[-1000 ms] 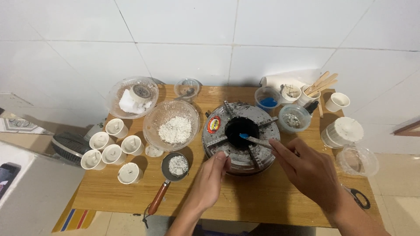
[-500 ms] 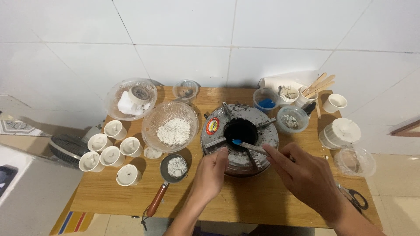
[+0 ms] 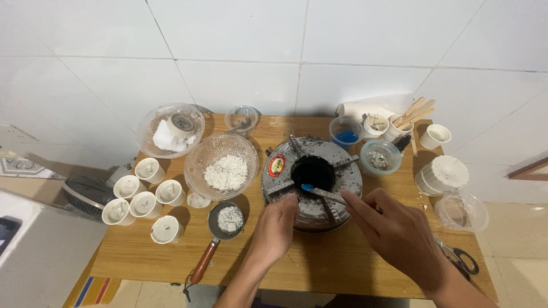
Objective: Scooping wax flakes into a melting pot and heating it on a portable stove.
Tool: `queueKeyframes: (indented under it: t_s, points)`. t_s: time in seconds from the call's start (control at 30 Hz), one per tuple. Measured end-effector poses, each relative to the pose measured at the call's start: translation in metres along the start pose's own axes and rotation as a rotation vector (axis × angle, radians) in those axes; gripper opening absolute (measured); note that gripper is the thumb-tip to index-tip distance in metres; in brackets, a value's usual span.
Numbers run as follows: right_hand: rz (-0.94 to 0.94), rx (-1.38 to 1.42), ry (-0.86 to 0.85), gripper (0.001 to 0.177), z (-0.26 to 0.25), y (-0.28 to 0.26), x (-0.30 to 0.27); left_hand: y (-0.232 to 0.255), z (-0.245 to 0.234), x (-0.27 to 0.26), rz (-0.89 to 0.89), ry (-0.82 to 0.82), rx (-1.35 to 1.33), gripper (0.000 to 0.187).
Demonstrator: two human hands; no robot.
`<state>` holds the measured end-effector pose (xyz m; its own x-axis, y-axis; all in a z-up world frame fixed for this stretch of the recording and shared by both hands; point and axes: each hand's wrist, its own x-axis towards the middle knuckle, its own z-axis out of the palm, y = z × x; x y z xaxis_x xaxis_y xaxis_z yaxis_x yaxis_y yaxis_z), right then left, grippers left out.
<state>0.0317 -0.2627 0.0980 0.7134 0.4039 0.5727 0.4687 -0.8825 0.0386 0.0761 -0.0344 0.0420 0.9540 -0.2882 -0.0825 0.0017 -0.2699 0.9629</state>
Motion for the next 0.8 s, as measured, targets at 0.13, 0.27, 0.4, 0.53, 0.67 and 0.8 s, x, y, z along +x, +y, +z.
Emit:
queueKeyframes:
  t_s: [0.13, 0.27, 0.4, 0.53, 0.67, 0.8]
  points:
    - [0.016, 0.035, 0.003, 0.034, 0.0, -0.001, -0.001, 0.005, -0.004, 0.0, -0.048, 0.003, 0.022, 0.037]
    - [0.022, 0.035, -0.006, 0.034, 0.0, 0.001, -0.001, 0.001, -0.003, 0.002, -0.011, -0.008, 0.034, 0.036]
    - [0.026, 0.041, -0.004, 0.037, 0.002, 0.002, -0.003, 0.026, -0.006, -0.005, -0.184, -0.059, 0.08, 0.05]
    - [0.034, 0.037, 0.013, 0.034, 0.0, 0.001, -0.001, 0.054, -0.029, -0.024, -0.373, -0.194, 0.128, 0.066]
    - [0.034, 0.042, 0.008, 0.033, 0.004, 0.002, -0.001, 0.033, -0.038, -0.042, -0.43, -0.235, 0.088, 0.033]
    - [0.061, 0.038, 0.009, 0.031, 0.009, 0.006, 0.0, 0.032, -0.042, -0.057, -0.448, -0.315, 0.179, 0.029]
